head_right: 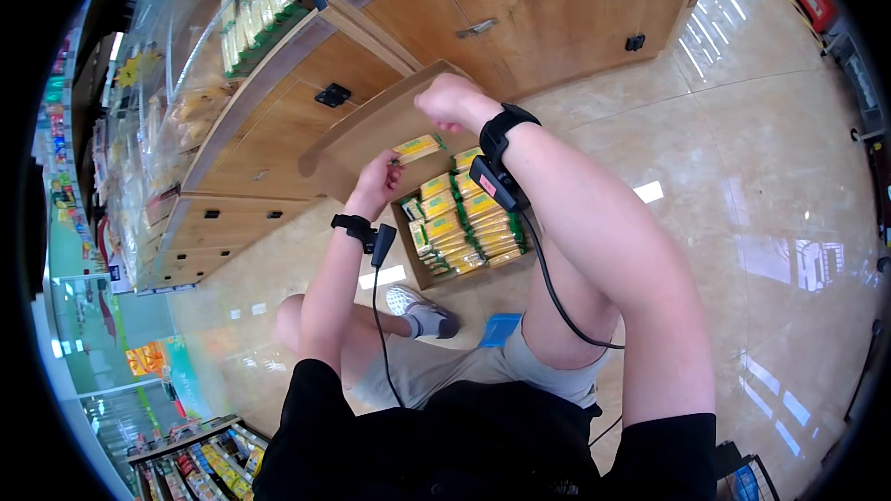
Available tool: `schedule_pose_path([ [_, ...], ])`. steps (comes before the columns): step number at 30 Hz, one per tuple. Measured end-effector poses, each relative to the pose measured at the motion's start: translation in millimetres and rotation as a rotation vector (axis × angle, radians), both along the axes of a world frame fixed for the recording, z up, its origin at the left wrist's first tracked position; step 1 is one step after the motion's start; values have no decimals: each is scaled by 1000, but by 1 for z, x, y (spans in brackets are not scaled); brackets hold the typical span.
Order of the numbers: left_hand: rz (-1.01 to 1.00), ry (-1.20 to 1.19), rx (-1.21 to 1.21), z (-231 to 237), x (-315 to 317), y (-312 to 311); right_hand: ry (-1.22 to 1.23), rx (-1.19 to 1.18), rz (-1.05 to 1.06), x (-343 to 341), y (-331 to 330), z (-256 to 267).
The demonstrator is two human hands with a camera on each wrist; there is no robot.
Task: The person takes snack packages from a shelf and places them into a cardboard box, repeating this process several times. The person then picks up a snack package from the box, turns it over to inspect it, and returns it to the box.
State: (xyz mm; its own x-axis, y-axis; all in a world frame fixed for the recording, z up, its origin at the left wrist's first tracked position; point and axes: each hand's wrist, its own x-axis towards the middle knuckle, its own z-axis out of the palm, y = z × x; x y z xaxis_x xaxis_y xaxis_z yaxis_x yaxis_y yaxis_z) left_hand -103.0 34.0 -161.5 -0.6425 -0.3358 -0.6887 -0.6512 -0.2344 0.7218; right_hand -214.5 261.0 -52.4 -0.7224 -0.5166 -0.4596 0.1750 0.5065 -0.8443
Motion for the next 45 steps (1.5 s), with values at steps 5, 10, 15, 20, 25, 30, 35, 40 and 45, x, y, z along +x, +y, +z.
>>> schedule_pose_path([
  [5, -25, 82, -16, 57, 13, -9, 71, -35, 49, 3, -11, 3],
  [10, -171, 136, 58, 116, 28, 2, 86, -27, 64, 3, -20, 3],
  [15, -135, 216, 94, 141, 43, 6, 356, -60, 149, 12, -39, -21],
  [20, -241, 272, 109, 146, 45, -13, 239, -251, 103, 29, -47, -17],
  [25, -269, 344, -32, 149, 38, -23, 6, -256, 103, 48, -40, 18],
  [30, -224, 419, -52, 152, 33, -25, -61, -288, 69, 51, -34, 41],
  [35, -228, 476, -3, 157, 29, -20, -31, -319, 62, 52, -40, 43],
  [40, -238, 496, -19, 157, 25, -22, -63, -394, 67, 54, -47, 43],
  [45, -231, 506, -16, 152, 21, -26, -81, -446, 106, 55, -52, 47],
])
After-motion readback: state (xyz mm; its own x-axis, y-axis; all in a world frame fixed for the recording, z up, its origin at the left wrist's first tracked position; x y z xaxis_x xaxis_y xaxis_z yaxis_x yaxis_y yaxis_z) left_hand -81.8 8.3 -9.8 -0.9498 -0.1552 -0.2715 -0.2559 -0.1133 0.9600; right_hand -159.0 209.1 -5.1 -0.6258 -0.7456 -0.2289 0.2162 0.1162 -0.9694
